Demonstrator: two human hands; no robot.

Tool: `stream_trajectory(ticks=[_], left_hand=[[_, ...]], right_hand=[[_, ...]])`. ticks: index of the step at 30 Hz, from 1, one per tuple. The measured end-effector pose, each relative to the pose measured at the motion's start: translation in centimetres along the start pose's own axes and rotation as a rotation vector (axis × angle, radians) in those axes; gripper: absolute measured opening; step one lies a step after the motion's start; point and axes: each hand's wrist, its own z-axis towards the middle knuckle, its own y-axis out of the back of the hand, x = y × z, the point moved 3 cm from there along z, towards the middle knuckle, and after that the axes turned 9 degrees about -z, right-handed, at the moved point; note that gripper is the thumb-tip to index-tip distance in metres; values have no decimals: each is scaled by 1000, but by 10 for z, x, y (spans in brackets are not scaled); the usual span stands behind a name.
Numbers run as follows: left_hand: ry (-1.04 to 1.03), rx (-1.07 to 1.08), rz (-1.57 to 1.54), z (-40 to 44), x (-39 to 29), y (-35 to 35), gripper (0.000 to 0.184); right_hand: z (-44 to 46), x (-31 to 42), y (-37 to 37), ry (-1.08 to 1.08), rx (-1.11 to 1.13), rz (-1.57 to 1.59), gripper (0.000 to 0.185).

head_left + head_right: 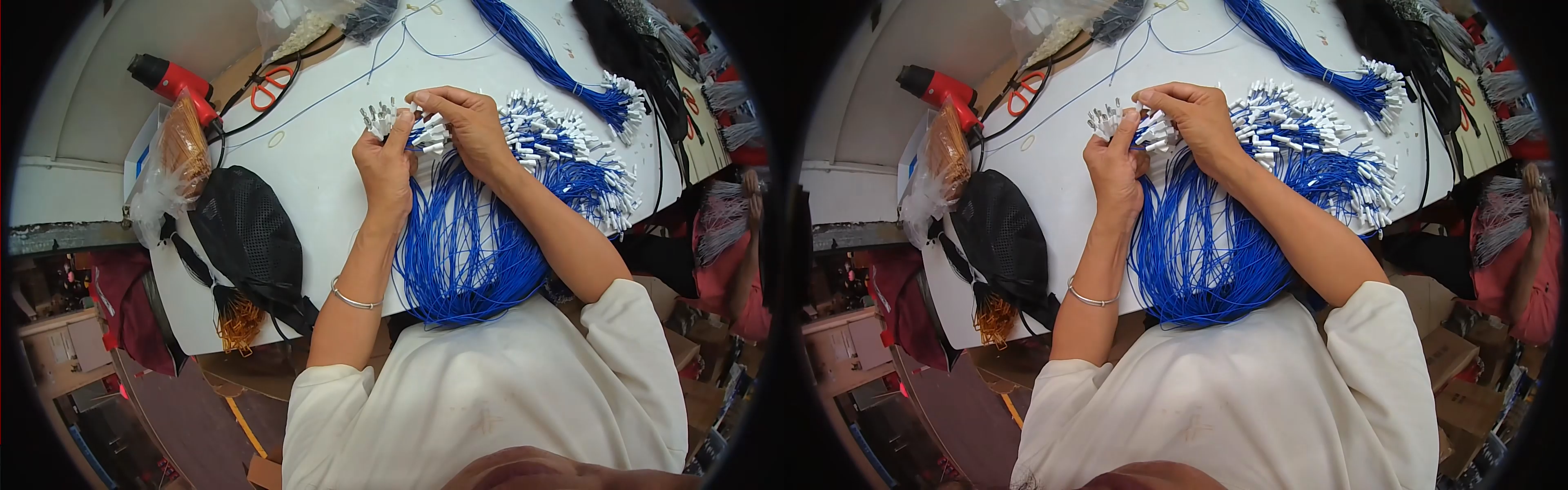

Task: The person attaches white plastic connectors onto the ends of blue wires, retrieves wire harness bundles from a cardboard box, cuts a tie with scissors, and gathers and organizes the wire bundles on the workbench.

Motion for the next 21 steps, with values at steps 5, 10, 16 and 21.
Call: stream_trajectory(ticks=[5, 10, 16, 21], left_hand=[[-27, 19, -1, 1, 0, 0, 16], [-7, 37, -72, 3, 3, 6, 15], [-41, -11, -42, 1, 0, 2, 14], [-24, -10, -24, 1, 1, 3, 13]], right_hand=[[-2, 5, 0, 12, -6, -39, 16], [-3, 6, 0, -15, 30, -64, 16], [-1, 6, -2, 9, 150, -95, 17], [0, 1, -2, 9, 114, -86, 17]])
